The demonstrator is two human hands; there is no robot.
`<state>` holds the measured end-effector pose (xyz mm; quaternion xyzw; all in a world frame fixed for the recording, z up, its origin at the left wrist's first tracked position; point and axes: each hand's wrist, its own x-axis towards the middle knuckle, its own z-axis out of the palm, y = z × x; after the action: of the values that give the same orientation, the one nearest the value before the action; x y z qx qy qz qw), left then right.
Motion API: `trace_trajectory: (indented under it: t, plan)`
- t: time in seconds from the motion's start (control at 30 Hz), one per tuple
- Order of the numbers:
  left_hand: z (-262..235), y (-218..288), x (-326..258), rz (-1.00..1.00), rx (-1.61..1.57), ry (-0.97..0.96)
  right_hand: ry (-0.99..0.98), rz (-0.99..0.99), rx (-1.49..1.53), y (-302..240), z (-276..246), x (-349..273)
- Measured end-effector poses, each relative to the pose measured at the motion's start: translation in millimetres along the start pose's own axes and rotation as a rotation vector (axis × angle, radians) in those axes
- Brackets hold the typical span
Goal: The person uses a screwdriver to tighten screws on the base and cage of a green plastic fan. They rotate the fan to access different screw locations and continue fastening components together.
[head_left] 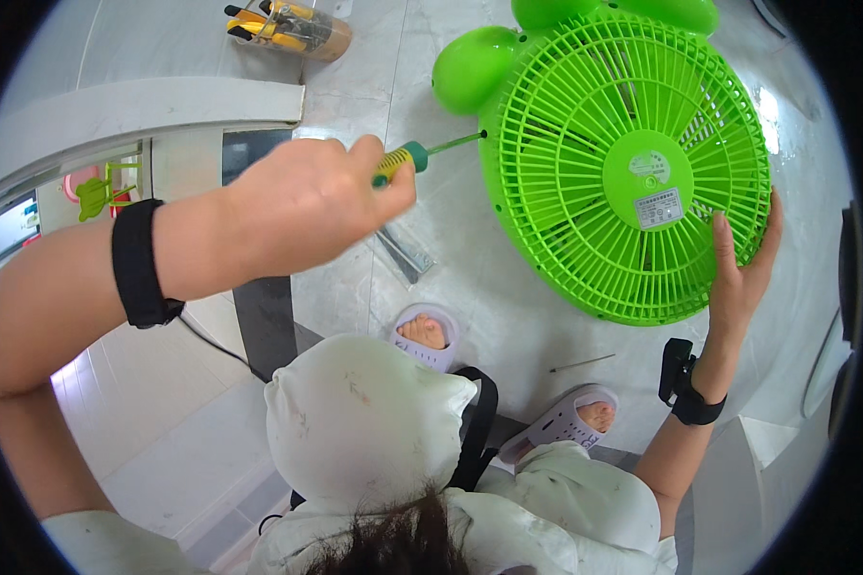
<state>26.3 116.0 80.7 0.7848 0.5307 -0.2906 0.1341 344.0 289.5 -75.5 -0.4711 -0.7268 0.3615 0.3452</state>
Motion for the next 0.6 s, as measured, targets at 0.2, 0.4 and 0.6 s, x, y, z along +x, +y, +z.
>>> trace_trajectory:
  t: [0.2, 0.4, 0.6]
  plan:
    - [17.9, -14.4, -0.9, -0.388, -0.894, 0.332, -0.025, 0.013, 0.05, 12.0, 0.9, 0.1]
    - [9.5, -24.0, 6.9, -0.935, -1.808, -0.208, -0.011, -0.03, 0.003, 14.5, -0.8, -0.1]
    - [7.1, 4.6, 9.4, -0.301, -0.436, 0.014, -0.029, 0.027, 0.018, 17.6, -1.1, 3.3]
